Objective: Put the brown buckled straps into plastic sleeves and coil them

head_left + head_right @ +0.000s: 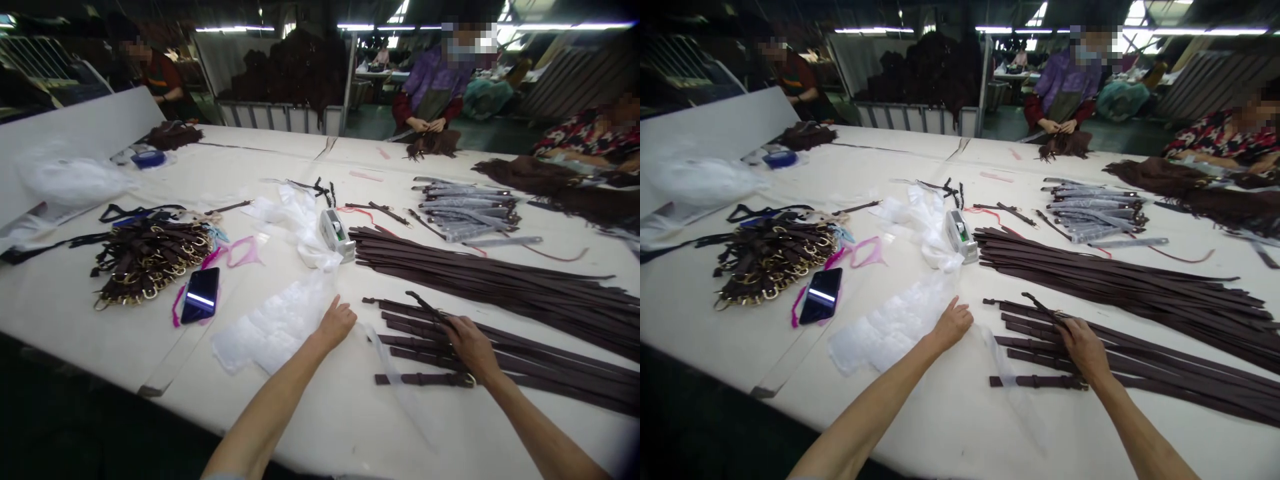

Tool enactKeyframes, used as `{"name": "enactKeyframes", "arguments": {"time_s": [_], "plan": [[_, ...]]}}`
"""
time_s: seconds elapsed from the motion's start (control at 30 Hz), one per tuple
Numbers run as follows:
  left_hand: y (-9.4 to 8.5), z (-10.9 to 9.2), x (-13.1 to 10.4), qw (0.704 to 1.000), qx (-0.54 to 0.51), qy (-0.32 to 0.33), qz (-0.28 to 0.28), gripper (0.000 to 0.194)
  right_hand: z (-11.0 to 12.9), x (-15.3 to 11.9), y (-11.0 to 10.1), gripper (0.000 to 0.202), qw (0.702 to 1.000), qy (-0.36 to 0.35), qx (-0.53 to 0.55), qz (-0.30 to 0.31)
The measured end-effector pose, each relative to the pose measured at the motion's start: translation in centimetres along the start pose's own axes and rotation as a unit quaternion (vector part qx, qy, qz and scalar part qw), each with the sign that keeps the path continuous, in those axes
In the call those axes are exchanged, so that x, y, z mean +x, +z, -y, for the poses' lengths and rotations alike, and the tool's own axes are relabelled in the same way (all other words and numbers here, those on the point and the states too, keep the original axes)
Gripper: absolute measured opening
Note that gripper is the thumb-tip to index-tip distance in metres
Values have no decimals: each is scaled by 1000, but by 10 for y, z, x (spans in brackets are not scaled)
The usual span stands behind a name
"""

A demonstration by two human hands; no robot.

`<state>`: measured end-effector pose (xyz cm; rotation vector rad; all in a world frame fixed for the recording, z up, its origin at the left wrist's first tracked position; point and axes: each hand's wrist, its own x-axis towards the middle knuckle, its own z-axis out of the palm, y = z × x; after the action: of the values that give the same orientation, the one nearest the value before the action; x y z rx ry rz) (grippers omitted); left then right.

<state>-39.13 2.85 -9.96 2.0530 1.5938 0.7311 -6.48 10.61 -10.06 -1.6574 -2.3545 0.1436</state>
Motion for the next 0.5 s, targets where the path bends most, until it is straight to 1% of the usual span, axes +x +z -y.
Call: {"name": "enactKeyframes", "arguments": {"time_s": [0.07,0.1,0.13,0.17,0.23,0.27,0.3,0.33,0.37,0.4,0.43,0.5], "plan": [[-1,-12,-8,999,-2,12,36,16,33,-3,-18,32,993,67,100,13],[-2,-21,-13,999,-4,13,50,19,56,-6,-27,32,982,99,154,36],[-5,-32,-17,998,-6,12,61,22,81,-11,-34,31,972,103,201,70],[-9,-43,-22,998,-10,9,69,26,107,-15,-41,31,961,85,241,102],[-24,-64,-31,997,-15,1,77,29,153,-26,-50,42,931,22,311,187],[-35,-71,-39,996,-22,-6,83,30,170,-32,-53,38,917,-11,333,220],[-48,-75,-49,994,-41,-22,103,31,181,-37,-55,30,904,-39,341,255],[-62,-77,-62,988,-70,-45,132,31,185,-43,-58,20,894,-61,337,288],[-76,-75,-80,973,-119,-81,180,31,183,-48,-61,14,887,-75,324,321],[-88,-71,-102,947,-179,-123,237,28,176,-53,-64,15,882,-81,306,350],[-99,-65,-128,921,-223,-158,280,24,166,-58,-65,16,878,-82,286,374],[-111,-53,-185,880,-260,-216,333,18,144,-66,-65,21,882,-67,268,382]]}}
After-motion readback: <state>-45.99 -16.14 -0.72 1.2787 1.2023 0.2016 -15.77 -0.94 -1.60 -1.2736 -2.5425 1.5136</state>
